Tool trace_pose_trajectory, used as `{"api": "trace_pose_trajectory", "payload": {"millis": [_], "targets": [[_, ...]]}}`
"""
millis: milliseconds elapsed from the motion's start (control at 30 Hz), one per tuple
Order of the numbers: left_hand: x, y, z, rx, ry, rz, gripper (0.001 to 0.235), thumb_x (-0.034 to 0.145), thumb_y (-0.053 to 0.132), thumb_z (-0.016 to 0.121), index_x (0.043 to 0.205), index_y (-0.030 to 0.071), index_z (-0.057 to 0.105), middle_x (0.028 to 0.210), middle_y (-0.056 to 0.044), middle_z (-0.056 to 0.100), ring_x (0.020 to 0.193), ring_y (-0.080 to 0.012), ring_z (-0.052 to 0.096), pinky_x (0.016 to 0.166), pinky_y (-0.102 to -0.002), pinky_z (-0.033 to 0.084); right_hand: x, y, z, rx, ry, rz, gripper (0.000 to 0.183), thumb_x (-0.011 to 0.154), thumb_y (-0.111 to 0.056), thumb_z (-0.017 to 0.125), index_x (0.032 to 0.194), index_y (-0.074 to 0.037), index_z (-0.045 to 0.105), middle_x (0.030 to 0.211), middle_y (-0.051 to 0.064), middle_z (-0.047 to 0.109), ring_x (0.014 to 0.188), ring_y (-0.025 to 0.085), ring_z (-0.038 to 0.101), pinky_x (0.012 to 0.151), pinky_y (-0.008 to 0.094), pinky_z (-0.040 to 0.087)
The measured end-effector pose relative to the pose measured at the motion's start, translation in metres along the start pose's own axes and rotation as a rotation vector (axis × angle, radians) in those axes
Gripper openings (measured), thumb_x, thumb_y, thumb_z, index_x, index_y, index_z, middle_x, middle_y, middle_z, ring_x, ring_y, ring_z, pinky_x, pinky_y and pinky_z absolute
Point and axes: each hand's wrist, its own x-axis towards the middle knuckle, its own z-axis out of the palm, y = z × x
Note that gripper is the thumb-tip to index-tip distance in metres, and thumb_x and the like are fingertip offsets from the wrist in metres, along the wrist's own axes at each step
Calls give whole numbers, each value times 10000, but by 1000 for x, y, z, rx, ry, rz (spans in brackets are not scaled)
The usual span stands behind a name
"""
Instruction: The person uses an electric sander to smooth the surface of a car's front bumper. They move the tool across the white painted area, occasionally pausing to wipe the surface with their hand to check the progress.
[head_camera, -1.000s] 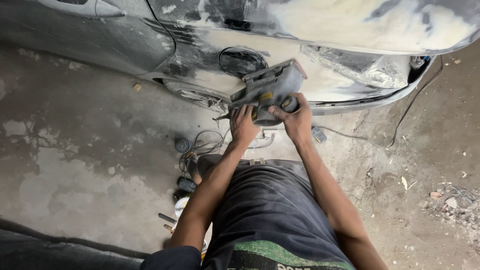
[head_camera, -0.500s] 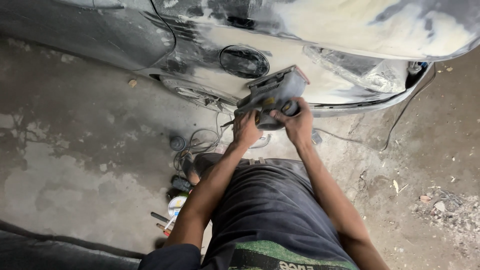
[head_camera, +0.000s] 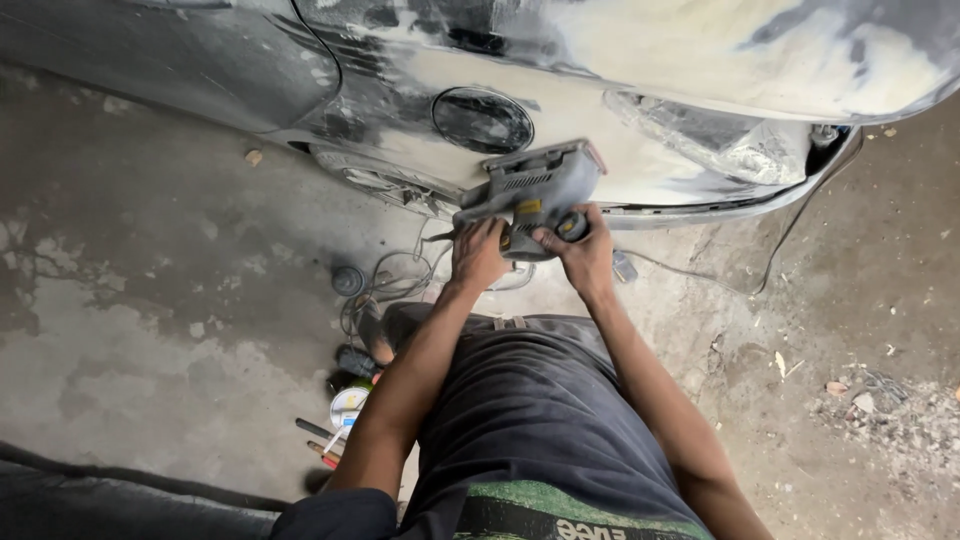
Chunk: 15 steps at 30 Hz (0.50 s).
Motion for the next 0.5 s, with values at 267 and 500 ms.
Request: {"api": "trace_pose_trajectory", "payload": {"millis": [267,500], "targets": [[30,57,-74,172,92,185,545,589,223,887,1071,66,686,997,-91,649,1010,-285,631,909,-441,489,5,-8,-29,390,54,24,438,823,-144,899,1110,-28,589,909,22,635,790,114,583,693,251,530],[40,76,-91,424,137,358,126,884,92,695,1005,119,718,873,-35,587,907,-227,577,836,-400,444,1,-7,-20,674,200,339,372,889,-239,811,1095,-78,546,924,44,612,747,143,605,640,334,597]]}}
